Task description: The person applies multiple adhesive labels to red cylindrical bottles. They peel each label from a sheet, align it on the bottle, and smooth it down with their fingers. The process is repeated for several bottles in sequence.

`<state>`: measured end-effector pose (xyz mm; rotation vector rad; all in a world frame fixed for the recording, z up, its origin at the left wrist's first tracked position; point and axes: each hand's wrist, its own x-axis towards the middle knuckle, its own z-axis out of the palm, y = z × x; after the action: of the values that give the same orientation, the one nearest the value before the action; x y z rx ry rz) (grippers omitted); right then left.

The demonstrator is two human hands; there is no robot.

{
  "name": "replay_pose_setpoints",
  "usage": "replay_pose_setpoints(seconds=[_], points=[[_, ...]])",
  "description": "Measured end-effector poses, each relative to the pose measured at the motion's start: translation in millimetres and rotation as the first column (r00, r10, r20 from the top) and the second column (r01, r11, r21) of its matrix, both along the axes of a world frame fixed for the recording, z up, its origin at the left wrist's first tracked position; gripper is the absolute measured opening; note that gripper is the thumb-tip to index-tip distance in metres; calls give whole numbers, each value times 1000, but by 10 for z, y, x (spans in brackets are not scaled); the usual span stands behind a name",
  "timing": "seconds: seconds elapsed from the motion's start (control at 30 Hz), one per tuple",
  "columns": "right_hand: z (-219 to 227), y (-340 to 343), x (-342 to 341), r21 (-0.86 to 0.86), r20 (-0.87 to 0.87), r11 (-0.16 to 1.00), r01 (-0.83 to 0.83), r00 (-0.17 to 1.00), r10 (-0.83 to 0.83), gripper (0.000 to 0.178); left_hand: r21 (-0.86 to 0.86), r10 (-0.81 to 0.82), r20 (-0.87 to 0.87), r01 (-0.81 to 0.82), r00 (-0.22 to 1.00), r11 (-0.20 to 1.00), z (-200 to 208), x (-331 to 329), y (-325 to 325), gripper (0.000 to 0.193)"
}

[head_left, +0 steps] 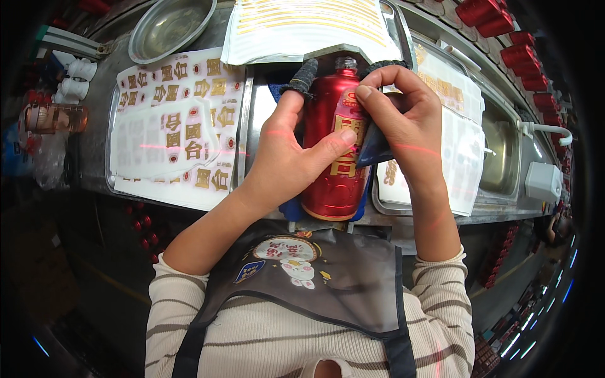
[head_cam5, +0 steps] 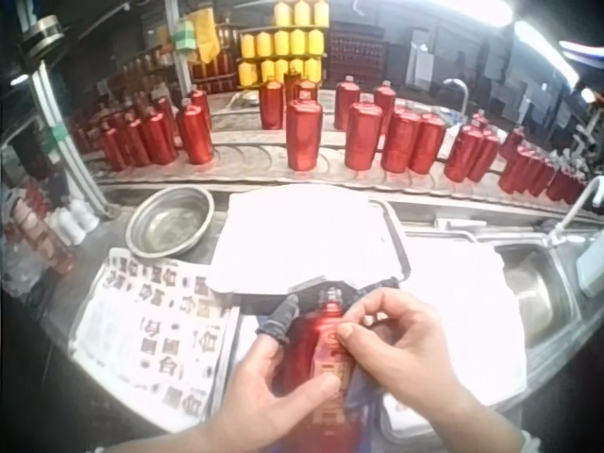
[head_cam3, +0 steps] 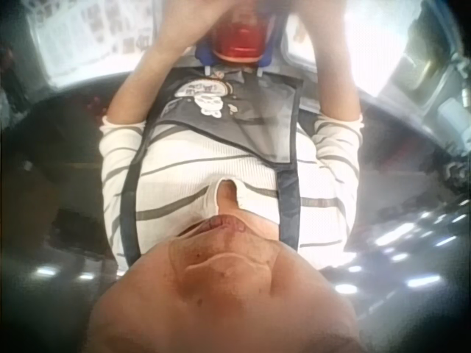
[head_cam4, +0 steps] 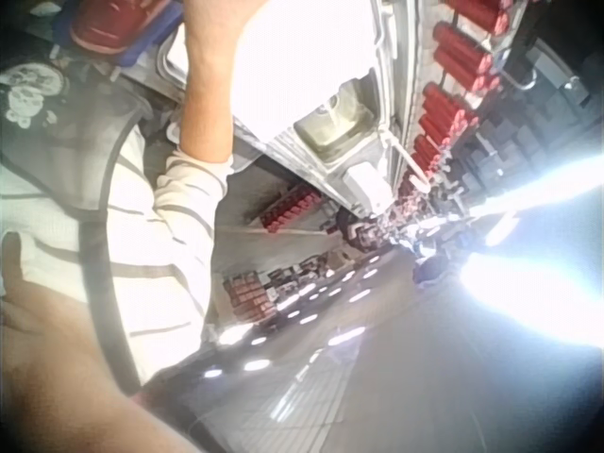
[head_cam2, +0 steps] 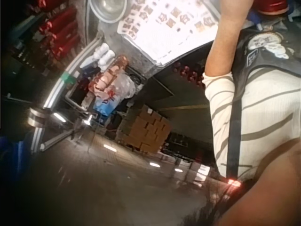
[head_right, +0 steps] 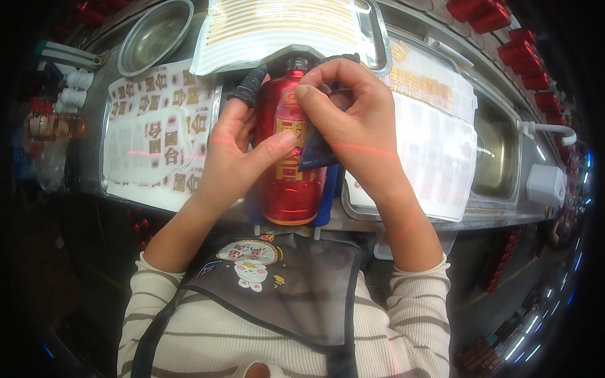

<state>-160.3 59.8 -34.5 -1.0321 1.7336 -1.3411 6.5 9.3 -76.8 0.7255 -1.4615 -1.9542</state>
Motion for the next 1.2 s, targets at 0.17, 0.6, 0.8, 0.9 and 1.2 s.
replay_pose_setpoints(seconds=[0.17, 0.6, 0.8, 0.9, 1.2], points=[[20, 16, 14, -36, 105, 999, 29, 994, -25, 15, 225, 132, -104, -106, 986, 969, 78, -74, -127, 40], [-44, 84, 22, 64, 87, 998, 0, 996, -5, 30, 213, 160, -115, -133, 980, 968, 36, -214, -212, 30], [-10, 91, 13, 29, 156, 1000, -10, 988, 5, 23, 199, 162, -94, -141, 982, 970, 27, -228, -212, 32], [-28, 117, -36, 7, 35, 1000, -19, 999, 19, 21, 285, 157, -110, -120, 981, 951, 36, -192, -229, 31], [34, 80, 35, 71, 29, 996, 58, 998, -60, 9, 201, 114, -105, -92, 988, 975, 47, -131, -171, 38]])
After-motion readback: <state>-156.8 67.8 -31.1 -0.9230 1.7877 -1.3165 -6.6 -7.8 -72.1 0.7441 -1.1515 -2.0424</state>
